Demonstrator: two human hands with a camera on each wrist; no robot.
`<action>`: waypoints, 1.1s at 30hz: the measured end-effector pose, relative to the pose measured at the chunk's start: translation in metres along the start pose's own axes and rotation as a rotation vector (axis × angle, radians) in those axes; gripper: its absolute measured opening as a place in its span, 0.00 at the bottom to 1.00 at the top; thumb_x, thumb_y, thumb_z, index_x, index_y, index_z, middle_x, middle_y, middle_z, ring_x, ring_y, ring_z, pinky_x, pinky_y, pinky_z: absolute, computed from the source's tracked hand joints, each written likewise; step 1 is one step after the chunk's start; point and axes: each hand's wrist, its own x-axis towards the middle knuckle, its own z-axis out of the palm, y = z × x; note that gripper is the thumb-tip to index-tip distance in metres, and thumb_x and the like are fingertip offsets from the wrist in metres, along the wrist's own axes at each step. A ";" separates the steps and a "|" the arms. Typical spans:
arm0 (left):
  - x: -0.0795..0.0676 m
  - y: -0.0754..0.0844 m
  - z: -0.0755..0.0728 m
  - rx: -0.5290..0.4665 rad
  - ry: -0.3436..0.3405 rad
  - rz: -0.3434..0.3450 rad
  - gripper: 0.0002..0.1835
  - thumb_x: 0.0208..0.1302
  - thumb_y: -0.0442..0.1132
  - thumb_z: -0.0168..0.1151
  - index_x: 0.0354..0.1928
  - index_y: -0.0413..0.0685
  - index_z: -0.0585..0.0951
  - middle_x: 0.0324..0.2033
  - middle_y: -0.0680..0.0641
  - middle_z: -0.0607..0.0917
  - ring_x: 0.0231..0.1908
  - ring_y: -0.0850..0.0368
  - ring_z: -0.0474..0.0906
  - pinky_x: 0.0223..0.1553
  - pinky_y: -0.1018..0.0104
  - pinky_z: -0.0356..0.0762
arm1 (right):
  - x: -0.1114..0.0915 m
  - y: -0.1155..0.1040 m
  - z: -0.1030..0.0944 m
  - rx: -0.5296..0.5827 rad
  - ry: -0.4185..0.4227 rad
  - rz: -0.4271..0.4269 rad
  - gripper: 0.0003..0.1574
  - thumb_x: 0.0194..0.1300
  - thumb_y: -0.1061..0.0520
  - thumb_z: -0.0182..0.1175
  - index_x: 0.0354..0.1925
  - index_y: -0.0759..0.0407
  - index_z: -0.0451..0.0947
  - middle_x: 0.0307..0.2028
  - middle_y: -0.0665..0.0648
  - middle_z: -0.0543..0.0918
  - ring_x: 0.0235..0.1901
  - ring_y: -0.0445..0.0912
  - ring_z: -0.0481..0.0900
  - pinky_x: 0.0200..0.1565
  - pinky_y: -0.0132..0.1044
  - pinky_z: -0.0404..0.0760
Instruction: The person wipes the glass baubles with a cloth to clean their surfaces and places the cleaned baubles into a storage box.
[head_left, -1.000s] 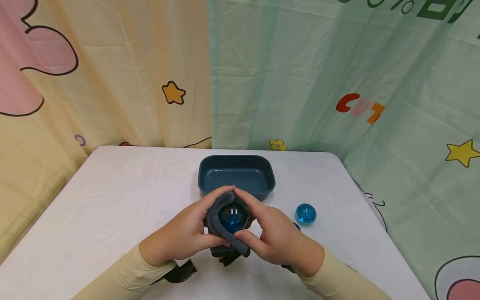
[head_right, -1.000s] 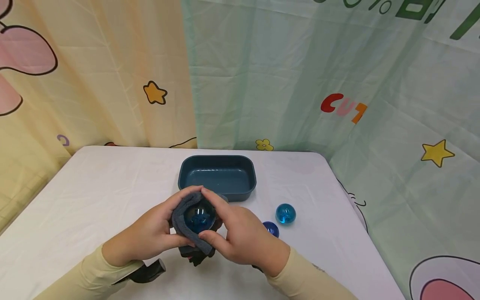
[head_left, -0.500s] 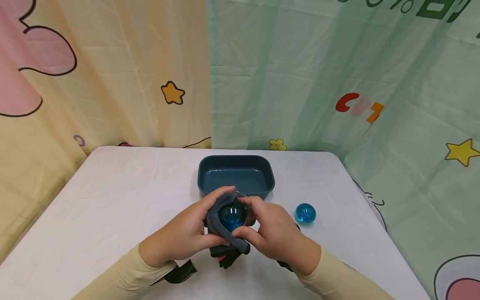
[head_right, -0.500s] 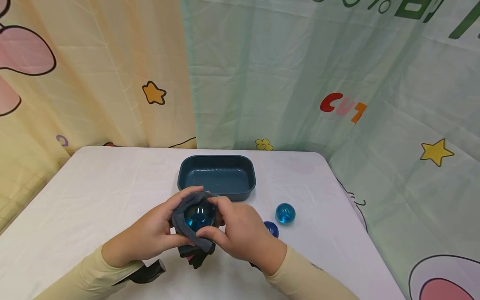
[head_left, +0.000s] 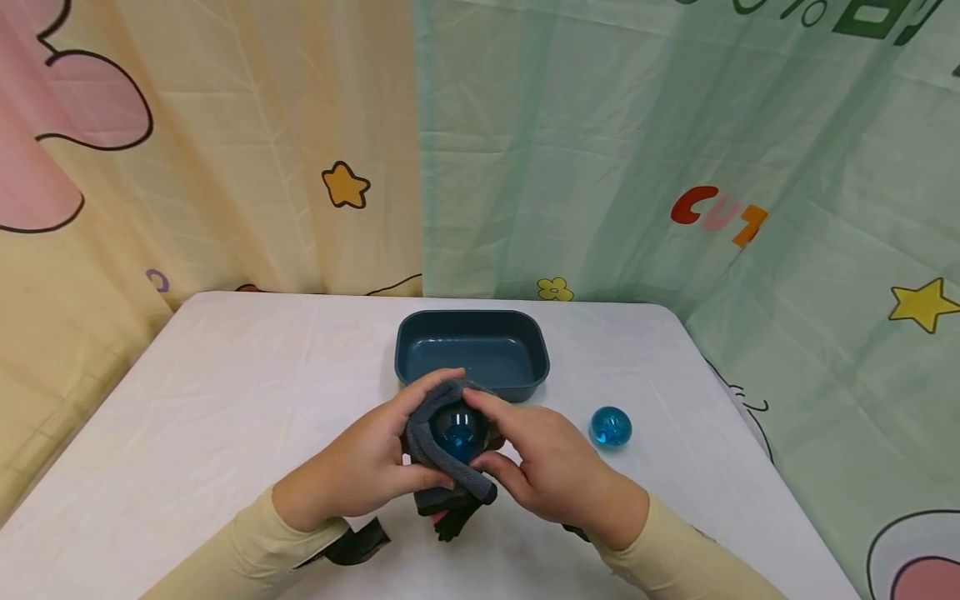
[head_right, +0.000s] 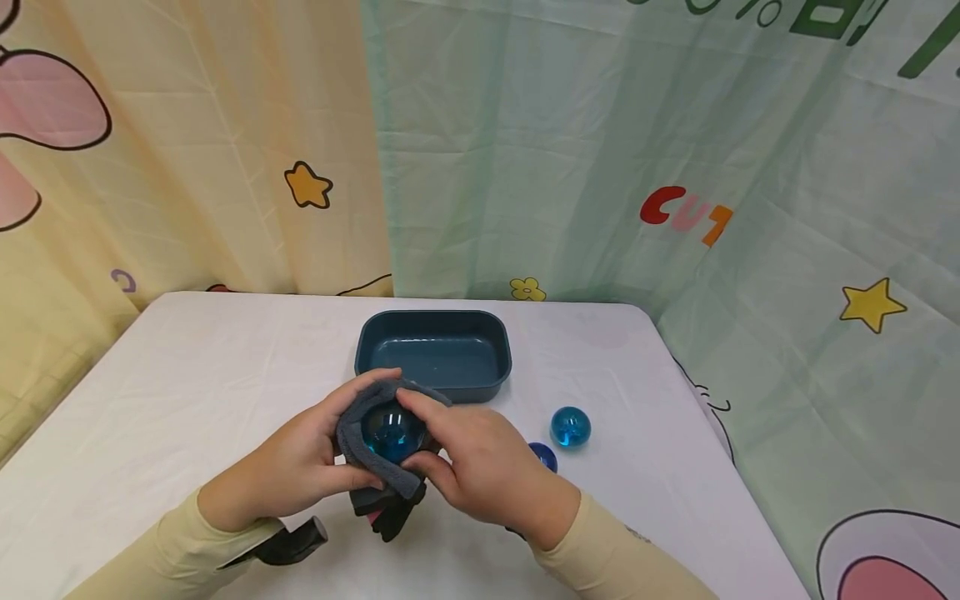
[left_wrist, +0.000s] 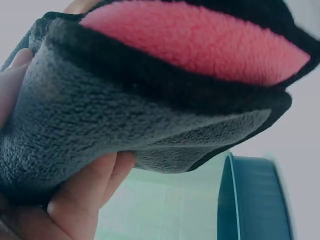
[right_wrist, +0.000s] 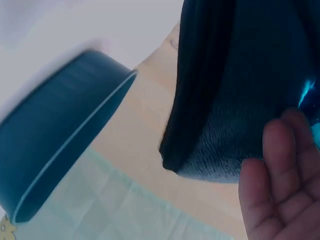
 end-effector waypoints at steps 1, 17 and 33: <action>0.000 0.000 0.001 0.004 -0.004 -0.001 0.54 0.60 0.35 0.80 0.82 0.56 0.57 0.70 0.45 0.77 0.61 0.57 0.82 0.60 0.67 0.83 | 0.000 -0.001 0.001 -0.011 0.015 0.015 0.41 0.72 0.50 0.69 0.74 0.66 0.65 0.53 0.56 0.89 0.42 0.40 0.88 0.47 0.34 0.88; 0.000 -0.001 0.002 0.033 0.007 -0.009 0.54 0.58 0.36 0.80 0.82 0.58 0.57 0.69 0.47 0.78 0.63 0.57 0.81 0.61 0.67 0.82 | -0.004 0.005 0.000 0.028 -0.033 -0.055 0.48 0.71 0.57 0.69 0.80 0.63 0.58 0.60 0.55 0.86 0.49 0.41 0.87 0.54 0.38 0.87; 0.001 -0.003 0.005 0.050 0.004 -0.015 0.54 0.59 0.36 0.80 0.82 0.57 0.57 0.71 0.46 0.76 0.62 0.56 0.81 0.61 0.67 0.82 | -0.005 0.001 0.006 0.133 0.021 0.075 0.43 0.75 0.49 0.66 0.76 0.64 0.59 0.50 0.54 0.88 0.42 0.39 0.85 0.46 0.34 0.87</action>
